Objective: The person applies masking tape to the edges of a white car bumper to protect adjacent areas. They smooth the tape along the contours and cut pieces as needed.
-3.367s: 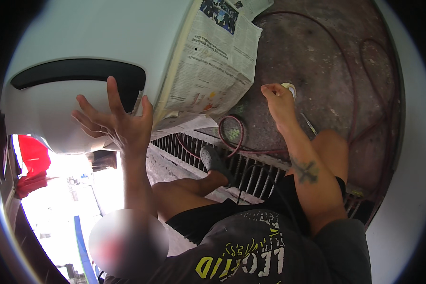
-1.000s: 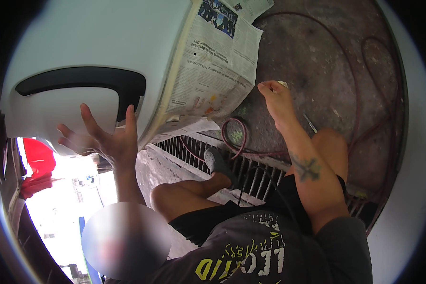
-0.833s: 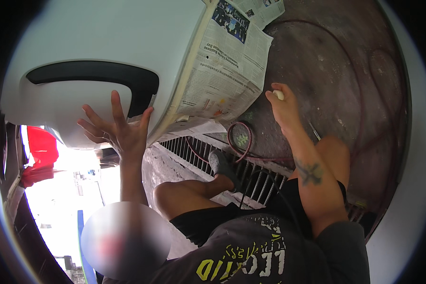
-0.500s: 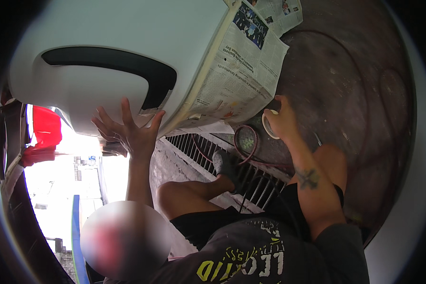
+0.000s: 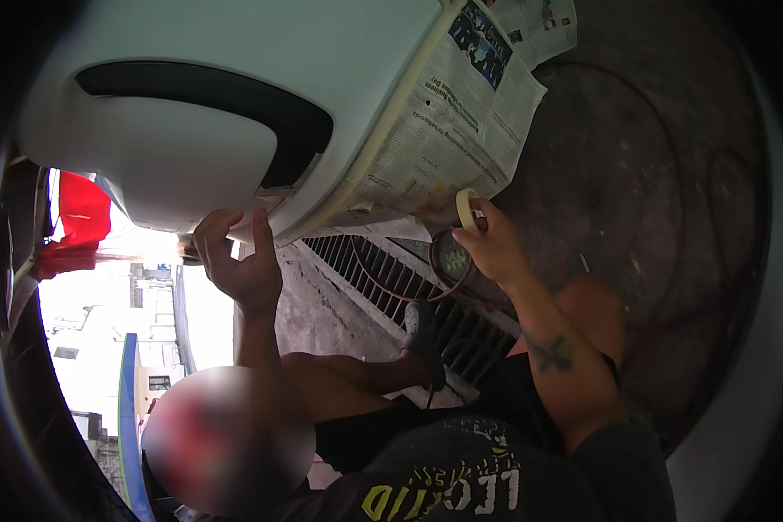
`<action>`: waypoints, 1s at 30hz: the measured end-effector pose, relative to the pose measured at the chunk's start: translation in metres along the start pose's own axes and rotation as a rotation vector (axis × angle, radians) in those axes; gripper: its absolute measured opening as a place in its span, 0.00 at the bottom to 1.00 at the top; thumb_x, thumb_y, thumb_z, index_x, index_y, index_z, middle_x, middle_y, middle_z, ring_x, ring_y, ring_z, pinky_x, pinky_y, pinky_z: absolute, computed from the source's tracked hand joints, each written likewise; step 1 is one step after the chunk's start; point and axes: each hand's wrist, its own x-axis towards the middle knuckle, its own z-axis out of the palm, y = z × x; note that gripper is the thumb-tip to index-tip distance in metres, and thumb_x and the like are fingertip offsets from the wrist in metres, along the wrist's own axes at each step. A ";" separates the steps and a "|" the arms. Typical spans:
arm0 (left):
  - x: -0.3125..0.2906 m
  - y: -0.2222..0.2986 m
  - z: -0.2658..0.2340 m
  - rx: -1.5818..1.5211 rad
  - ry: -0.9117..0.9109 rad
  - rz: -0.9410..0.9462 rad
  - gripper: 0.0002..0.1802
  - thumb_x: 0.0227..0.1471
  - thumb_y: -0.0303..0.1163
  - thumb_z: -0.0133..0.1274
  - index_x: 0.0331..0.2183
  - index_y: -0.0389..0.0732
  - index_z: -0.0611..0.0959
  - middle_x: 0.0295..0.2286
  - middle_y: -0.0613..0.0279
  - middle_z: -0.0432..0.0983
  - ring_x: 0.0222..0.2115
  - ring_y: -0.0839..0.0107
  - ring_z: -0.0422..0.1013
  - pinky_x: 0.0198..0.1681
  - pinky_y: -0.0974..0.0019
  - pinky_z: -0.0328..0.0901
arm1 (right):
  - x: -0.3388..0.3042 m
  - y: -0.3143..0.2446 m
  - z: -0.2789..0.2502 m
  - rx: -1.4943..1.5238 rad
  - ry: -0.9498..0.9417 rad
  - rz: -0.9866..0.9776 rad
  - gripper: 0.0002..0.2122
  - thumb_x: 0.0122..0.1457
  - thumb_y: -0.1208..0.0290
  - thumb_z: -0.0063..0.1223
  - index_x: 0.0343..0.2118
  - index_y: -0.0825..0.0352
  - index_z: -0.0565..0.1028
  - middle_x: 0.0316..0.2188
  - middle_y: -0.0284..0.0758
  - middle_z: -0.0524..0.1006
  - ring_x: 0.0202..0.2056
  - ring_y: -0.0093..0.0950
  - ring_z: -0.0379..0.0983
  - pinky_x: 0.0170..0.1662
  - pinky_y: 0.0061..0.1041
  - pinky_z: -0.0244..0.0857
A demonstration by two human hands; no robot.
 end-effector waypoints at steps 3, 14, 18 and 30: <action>-0.011 0.037 0.007 -0.246 -0.239 -0.142 0.12 0.51 0.23 0.72 0.39 0.38 0.87 0.38 0.57 0.82 0.39 0.65 0.79 0.43 0.63 0.72 | -0.013 -0.022 0.013 0.054 -0.111 -0.183 0.20 0.66 0.78 0.60 0.61 0.72 0.75 0.47 0.37 0.84 0.48 0.25 0.81 0.53 0.27 0.74; -0.032 0.063 0.032 -0.513 -0.516 0.001 0.32 0.40 0.34 0.79 0.48 0.41 0.85 0.46 0.54 0.78 0.49 0.56 0.76 0.53 0.54 0.72 | -0.069 -0.062 0.032 -0.320 -0.117 -0.573 0.14 0.63 0.72 0.66 0.51 0.64 0.84 0.40 0.37 0.85 0.43 0.33 0.82 0.57 0.35 0.67; -0.039 0.062 0.048 -0.647 -0.615 0.030 0.34 0.42 0.32 0.78 0.51 0.40 0.82 0.48 0.52 0.78 0.51 0.49 0.76 0.54 0.52 0.71 | -0.083 -0.061 0.035 -0.572 -0.022 -0.621 0.13 0.61 0.69 0.67 0.48 0.59 0.85 0.33 0.34 0.84 0.38 0.34 0.80 0.60 0.38 0.59; -0.092 0.045 0.076 -0.934 -0.819 -0.201 0.25 0.46 0.29 0.74 0.46 0.38 0.82 0.49 0.54 0.78 0.51 0.53 0.78 0.52 0.55 0.72 | -0.098 -0.032 0.048 -0.735 -0.010 -0.516 0.14 0.60 0.66 0.67 0.47 0.64 0.84 0.28 0.40 0.82 0.32 0.41 0.79 0.53 0.39 0.63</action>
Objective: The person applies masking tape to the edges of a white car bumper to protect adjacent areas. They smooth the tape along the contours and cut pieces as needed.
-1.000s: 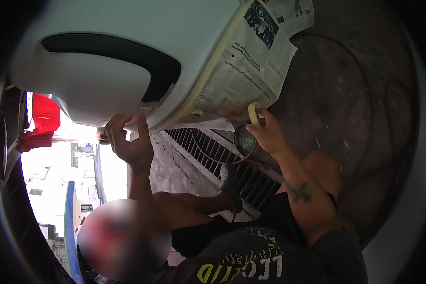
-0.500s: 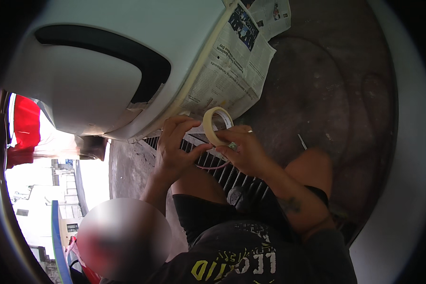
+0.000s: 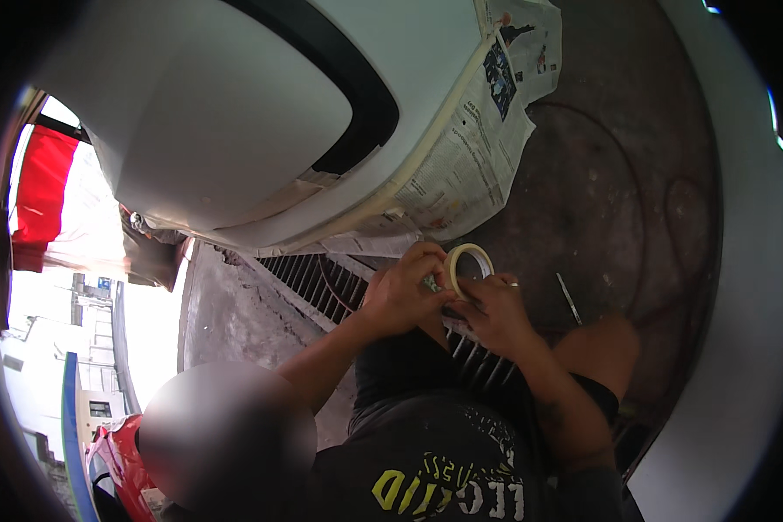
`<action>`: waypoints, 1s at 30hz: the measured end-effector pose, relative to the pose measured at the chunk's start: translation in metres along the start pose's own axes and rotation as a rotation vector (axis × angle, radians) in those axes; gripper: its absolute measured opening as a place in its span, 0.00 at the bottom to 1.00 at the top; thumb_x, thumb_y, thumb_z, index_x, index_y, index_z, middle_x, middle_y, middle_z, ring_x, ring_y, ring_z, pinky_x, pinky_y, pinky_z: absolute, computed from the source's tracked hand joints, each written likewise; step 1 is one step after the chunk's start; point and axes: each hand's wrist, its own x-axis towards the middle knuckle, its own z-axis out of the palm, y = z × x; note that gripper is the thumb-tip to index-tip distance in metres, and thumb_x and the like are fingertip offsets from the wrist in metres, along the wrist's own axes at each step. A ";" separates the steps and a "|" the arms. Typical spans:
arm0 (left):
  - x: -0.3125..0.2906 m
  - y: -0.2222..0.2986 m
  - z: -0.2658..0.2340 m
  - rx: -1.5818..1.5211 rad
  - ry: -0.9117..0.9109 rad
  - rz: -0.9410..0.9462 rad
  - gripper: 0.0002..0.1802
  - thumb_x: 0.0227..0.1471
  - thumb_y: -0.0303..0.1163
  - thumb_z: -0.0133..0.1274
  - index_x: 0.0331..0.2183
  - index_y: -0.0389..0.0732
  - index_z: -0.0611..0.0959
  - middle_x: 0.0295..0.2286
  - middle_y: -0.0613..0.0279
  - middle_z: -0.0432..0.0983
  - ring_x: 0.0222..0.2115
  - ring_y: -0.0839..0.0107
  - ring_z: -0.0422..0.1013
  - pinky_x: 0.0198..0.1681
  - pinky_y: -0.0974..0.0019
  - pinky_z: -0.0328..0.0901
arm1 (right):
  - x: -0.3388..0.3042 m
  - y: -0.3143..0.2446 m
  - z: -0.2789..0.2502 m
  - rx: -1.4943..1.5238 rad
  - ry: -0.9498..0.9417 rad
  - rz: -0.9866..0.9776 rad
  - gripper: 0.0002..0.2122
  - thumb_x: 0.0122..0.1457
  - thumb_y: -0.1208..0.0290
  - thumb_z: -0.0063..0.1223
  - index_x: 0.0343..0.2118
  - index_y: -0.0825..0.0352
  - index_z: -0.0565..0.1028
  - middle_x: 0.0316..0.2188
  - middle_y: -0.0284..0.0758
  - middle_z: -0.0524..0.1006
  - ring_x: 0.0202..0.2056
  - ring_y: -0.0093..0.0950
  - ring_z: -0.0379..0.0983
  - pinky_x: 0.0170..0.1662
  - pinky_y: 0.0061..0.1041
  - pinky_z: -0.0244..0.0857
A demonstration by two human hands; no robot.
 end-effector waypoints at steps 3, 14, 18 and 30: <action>-0.005 -0.006 0.010 -0.144 0.034 -0.018 0.26 0.47 0.29 0.74 0.47 0.38 0.81 0.49 0.54 0.77 0.51 0.55 0.77 0.53 0.56 0.72 | -0.006 0.002 0.004 0.032 0.002 0.043 0.14 0.60 0.66 0.67 0.47 0.64 0.85 0.27 0.40 0.82 0.31 0.40 0.79 0.53 0.39 0.63; -0.027 -0.029 0.023 -0.190 0.064 0.090 0.25 0.47 0.28 0.75 0.44 0.37 0.81 0.48 0.53 0.76 0.50 0.54 0.75 0.55 0.56 0.69 | -0.020 -0.018 0.001 -0.048 -0.128 0.124 0.12 0.61 0.67 0.67 0.46 0.64 0.84 0.29 0.39 0.81 0.32 0.36 0.78 0.57 0.39 0.61; -0.037 -0.029 0.026 -0.274 0.115 0.121 0.25 0.46 0.29 0.76 0.44 0.37 0.81 0.49 0.52 0.77 0.51 0.54 0.75 0.56 0.55 0.69 | -0.019 -0.031 -0.006 -0.102 -0.142 0.095 0.12 0.62 0.67 0.66 0.46 0.64 0.84 0.29 0.38 0.81 0.32 0.37 0.78 0.57 0.41 0.61; -0.045 -0.045 0.007 -0.227 0.228 0.258 0.14 0.54 0.27 0.67 0.44 0.34 0.87 0.32 0.49 0.85 0.37 0.50 0.82 0.42 0.54 0.75 | -0.014 -0.053 -0.012 -0.176 -0.326 0.048 0.14 0.67 0.61 0.61 0.51 0.59 0.82 0.31 0.35 0.81 0.37 0.37 0.78 0.60 0.45 0.57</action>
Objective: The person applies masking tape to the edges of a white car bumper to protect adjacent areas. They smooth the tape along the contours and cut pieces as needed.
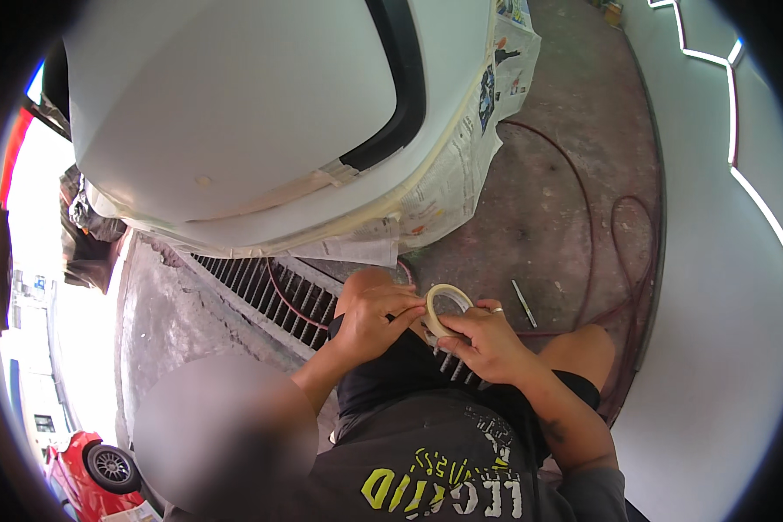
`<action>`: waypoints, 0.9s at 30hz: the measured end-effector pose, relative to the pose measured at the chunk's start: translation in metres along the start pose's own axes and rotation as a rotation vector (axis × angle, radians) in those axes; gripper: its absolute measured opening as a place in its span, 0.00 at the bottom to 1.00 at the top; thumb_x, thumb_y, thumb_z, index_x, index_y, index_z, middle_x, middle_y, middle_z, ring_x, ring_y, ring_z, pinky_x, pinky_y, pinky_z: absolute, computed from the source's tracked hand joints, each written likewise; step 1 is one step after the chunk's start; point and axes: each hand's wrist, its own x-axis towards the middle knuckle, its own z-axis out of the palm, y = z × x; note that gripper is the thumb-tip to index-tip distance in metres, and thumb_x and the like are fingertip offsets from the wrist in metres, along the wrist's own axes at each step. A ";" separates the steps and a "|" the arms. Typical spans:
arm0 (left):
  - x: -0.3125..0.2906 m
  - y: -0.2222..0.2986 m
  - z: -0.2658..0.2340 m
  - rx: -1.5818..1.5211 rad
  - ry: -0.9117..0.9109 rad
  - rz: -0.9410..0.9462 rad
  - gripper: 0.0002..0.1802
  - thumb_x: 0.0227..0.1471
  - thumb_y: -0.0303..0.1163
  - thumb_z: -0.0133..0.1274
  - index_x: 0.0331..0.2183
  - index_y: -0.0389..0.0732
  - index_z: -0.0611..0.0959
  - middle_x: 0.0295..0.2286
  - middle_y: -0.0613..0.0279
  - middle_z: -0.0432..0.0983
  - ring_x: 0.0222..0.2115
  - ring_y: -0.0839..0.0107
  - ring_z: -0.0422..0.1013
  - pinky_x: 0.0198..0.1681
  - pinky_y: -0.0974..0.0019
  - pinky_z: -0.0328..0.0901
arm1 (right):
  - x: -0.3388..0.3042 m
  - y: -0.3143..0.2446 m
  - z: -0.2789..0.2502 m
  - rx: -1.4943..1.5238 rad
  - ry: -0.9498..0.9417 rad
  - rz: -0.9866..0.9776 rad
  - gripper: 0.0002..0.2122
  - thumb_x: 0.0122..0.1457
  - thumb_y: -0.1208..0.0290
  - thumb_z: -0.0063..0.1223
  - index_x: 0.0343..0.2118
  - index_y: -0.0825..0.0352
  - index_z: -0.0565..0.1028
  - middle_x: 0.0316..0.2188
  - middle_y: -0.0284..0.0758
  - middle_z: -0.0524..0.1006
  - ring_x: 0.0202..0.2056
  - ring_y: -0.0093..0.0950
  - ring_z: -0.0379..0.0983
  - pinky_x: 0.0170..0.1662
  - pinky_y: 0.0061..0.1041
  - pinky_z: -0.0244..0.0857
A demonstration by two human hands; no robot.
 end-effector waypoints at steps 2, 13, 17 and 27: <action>0.000 0.010 -0.005 0.045 -0.030 -0.004 0.10 0.54 0.26 0.66 0.39 0.33 0.88 0.29 0.49 0.85 0.36 0.49 0.82 0.39 0.53 0.75 | 0.003 -0.004 -0.001 0.025 0.004 -0.032 0.14 0.67 0.61 0.61 0.52 0.59 0.81 0.30 0.34 0.81 0.37 0.37 0.78 0.60 0.45 0.57; -0.017 0.012 -0.004 -0.099 -0.223 -0.190 0.11 0.62 0.28 0.62 0.43 0.36 0.78 0.33 0.55 0.77 0.31 0.64 0.75 0.37 0.61 0.70 | 0.001 -0.012 -0.020 0.068 -0.055 -0.032 0.21 0.68 0.65 0.58 0.63 0.61 0.75 0.29 0.35 0.82 0.34 0.37 0.79 0.62 0.46 0.57; 0.002 0.026 -0.017 -0.779 -0.310 -0.542 0.10 0.64 0.30 0.63 0.42 0.37 0.80 0.36 0.61 0.76 0.36 0.76 0.70 0.40 0.67 0.66 | 0.017 -0.036 -0.056 0.132 0.077 -0.117 0.30 0.64 0.71 0.58 0.70 0.65 0.68 0.27 0.35 0.81 0.33 0.39 0.79 0.60 0.44 0.61; 0.076 0.087 -0.056 -0.410 0.068 -0.421 0.05 0.63 0.24 0.63 0.36 0.35 0.82 0.31 0.65 0.81 0.34 0.77 0.74 0.42 0.71 0.69 | 0.086 -0.075 -0.093 -0.517 0.666 -0.369 0.18 0.57 0.72 0.66 0.52 0.62 0.82 0.18 0.29 0.76 0.20 0.30 0.74 0.25 0.31 0.66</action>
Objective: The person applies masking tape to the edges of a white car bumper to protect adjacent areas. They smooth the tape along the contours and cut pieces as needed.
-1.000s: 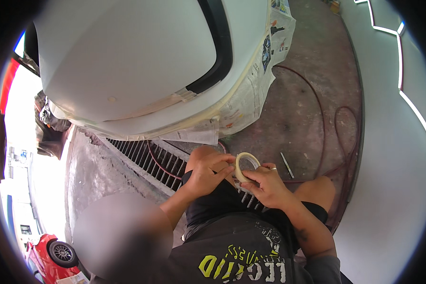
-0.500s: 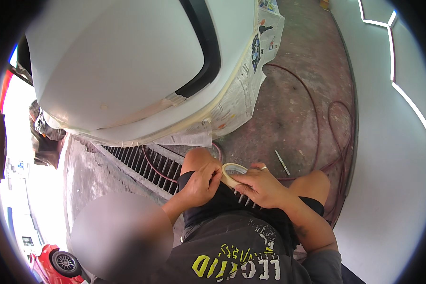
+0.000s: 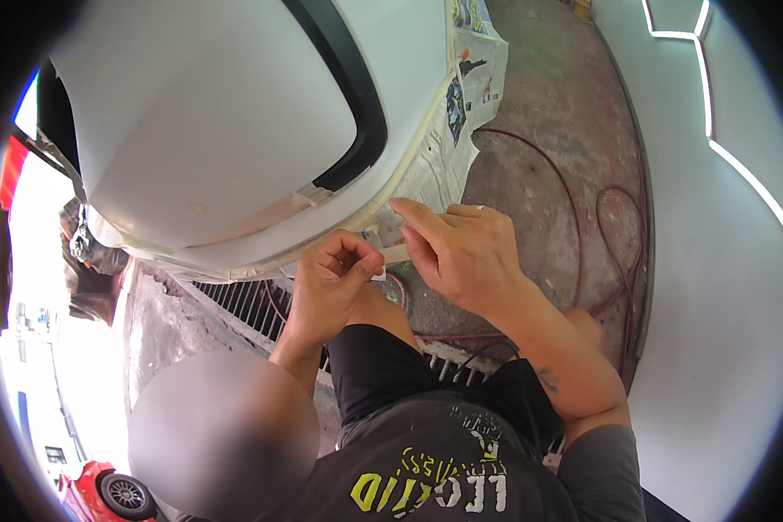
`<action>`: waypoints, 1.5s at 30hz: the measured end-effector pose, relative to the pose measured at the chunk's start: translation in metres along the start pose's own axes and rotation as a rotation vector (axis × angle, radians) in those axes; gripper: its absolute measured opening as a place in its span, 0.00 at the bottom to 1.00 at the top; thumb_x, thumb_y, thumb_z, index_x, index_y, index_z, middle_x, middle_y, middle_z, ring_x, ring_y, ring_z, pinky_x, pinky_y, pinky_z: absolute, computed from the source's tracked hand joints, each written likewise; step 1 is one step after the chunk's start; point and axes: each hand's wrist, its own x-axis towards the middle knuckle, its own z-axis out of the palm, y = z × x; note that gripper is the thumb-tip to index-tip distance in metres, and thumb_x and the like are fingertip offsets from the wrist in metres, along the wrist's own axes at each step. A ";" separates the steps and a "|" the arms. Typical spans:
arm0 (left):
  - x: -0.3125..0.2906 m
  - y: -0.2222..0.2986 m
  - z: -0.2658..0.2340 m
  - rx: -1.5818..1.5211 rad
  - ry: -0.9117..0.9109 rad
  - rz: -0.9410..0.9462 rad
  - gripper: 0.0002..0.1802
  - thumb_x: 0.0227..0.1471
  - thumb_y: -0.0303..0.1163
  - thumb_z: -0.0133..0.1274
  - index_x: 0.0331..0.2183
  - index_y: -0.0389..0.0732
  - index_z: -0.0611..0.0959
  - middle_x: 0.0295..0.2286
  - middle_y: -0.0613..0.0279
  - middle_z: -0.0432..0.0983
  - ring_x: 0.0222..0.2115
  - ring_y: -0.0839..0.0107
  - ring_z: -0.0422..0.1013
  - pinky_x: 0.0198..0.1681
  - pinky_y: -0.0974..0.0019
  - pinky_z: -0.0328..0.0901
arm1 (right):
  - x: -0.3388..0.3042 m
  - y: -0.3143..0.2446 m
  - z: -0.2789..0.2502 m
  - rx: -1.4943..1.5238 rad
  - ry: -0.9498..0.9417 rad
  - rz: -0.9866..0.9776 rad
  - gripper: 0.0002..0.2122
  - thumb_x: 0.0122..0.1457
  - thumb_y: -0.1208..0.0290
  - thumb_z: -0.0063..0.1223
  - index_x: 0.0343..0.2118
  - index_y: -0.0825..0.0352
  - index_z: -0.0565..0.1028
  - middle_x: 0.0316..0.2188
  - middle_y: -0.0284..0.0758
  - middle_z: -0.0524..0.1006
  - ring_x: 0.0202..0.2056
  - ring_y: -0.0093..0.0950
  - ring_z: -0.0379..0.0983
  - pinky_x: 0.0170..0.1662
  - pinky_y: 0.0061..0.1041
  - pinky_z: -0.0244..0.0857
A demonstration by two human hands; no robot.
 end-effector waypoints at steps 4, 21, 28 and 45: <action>0.000 0.018 -0.007 -0.070 -0.001 0.000 0.05 0.64 0.24 0.62 0.37 0.34 0.81 0.31 0.63 0.81 0.33 0.77 0.76 0.40 0.71 0.70 | 0.020 -0.009 -0.010 -0.039 0.055 -0.066 0.18 0.57 0.73 0.66 0.52 0.59 0.82 0.17 0.28 0.75 0.20 0.30 0.74 0.25 0.31 0.66; 0.019 0.019 -0.031 -0.350 0.185 -0.001 0.06 0.64 0.29 0.64 0.37 0.40 0.82 0.33 0.62 0.83 0.31 0.72 0.79 0.37 0.68 0.71 | 0.034 -0.017 0.040 1.379 -0.111 0.804 0.09 0.66 0.68 0.66 0.40 0.69 0.82 0.29 0.21 0.75 0.31 0.11 0.63 0.34 0.16 0.57; 0.014 0.018 -0.019 -0.449 0.468 0.050 0.08 0.65 0.31 0.63 0.42 0.38 0.83 0.37 0.60 0.83 0.34 0.68 0.80 0.38 0.67 0.72 | 0.044 -0.020 0.061 1.278 -0.022 0.836 0.09 0.66 0.67 0.66 0.36 0.69 0.82 0.24 0.19 0.71 0.26 0.10 0.59 0.28 0.17 0.51; 0.027 0.014 0.004 -0.782 0.450 -0.110 0.15 0.65 0.39 0.62 0.49 0.44 0.82 0.43 0.67 0.80 0.44 0.66 0.77 0.42 0.66 0.67 | 0.066 -0.018 0.060 1.183 -0.092 0.895 0.12 0.63 0.63 0.67 0.35 0.69 0.84 0.28 0.24 0.77 0.30 0.16 0.66 0.34 0.20 0.60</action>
